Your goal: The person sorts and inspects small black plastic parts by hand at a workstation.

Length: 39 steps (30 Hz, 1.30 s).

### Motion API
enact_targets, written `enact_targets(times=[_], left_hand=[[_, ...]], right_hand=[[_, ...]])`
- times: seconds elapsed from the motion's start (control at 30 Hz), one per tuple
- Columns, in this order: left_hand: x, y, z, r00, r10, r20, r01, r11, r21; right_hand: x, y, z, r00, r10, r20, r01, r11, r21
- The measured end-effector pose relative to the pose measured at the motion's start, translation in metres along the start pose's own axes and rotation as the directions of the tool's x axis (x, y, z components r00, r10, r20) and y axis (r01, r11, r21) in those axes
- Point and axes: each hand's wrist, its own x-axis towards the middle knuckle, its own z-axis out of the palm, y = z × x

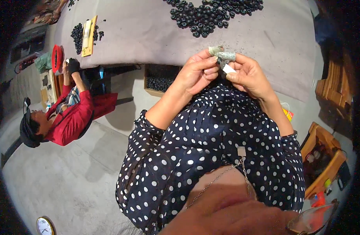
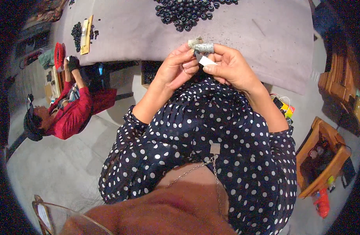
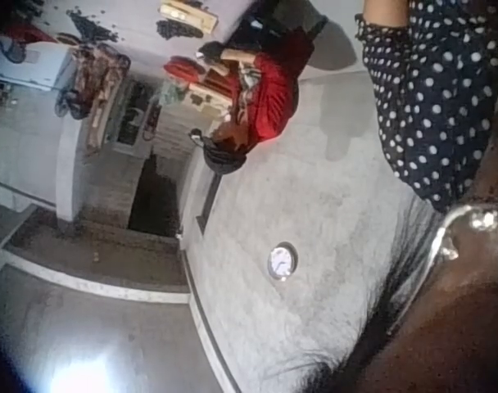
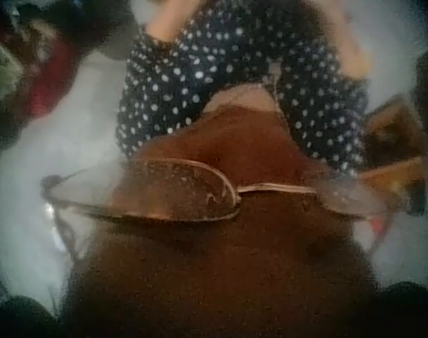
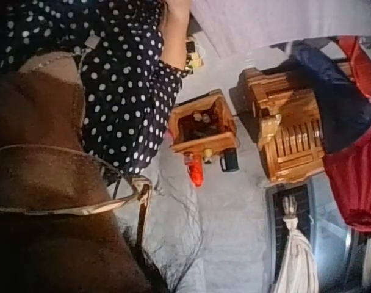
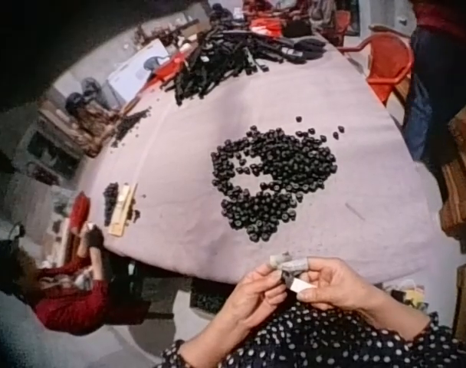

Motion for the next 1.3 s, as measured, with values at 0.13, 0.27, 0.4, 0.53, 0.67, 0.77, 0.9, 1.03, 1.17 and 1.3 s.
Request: enact_targets(times=[0.13, 0.27, 0.4, 0.53, 0.67, 0.77, 0.9, 1.03, 1.17, 1.3], left_hand=[[-0.0024, -0.0008, -0.0005, 1.000, 0.004, 0.011, -0.004, 1.000, -0.009], [-0.0033, 0.0000, 0.0007, 1.000, -0.001, -0.009, 0.001, 1.000, 0.008], [-0.0039, -0.0015, -0.0004, 1.000, -0.011, -0.001, 0.011, 1.000, 0.014], [-0.0036, -0.0024, -0.0021, 0.999, -0.034, 0.011, 0.034, 0.999, -0.014], [-0.0027, -0.0001, -0.0002, 1.000, 0.001, -0.016, -0.001, 1.000, 0.014], [-0.0030, -0.0004, 0.0001, 1.000, 0.010, -0.019, -0.009, 1.000, 0.030], [-0.0029, -0.0025, -0.0011, 1.000, 0.013, -0.002, -0.013, 1.000, 0.018], [-0.0016, -0.0041, 0.0002, 1.000, -0.001, -0.014, 0.001, 0.999, 0.035], [-0.0006, -0.0039, -0.0012, 1.000, -0.009, -0.006, 0.009, 1.000, -0.003], [-0.0002, -0.0025, -0.0018, 1.000, 0.004, -0.013, -0.004, 1.000, 0.010]], right_hand=[[-0.0010, -0.0001, 0.0006, 1.000, -0.013, 0.025, 0.013, 1.000, -0.008], [-0.0002, 0.0019, 0.0017, 1.000, -0.020, 0.023, 0.020, 1.000, -0.001], [-0.0011, 0.0010, -0.0003, 1.000, 0.002, 0.029, -0.002, 1.000, 0.017], [-0.0011, -0.0007, 0.0009, 1.000, 0.014, 0.013, -0.015, 1.000, 0.019], [-0.0007, 0.0028, 0.0021, 0.999, -0.022, 0.036, 0.021, 1.000, 0.011], [-0.0009, 0.0003, 0.0016, 1.000, 0.005, 0.025, -0.006, 1.000, 0.025], [-0.0016, 0.0003, 0.0003, 1.000, 0.015, 0.028, -0.016, 0.999, 0.031], [-0.0019, -0.0013, -0.0006, 0.999, 0.032, -0.001, -0.032, 0.999, 0.024], [-0.0014, -0.0012, -0.0011, 1.000, 0.014, 0.024, -0.015, 0.999, 0.038], [-0.0007, 0.0028, -0.0010, 0.999, -0.013, 0.033, 0.013, 1.000, 0.021]])
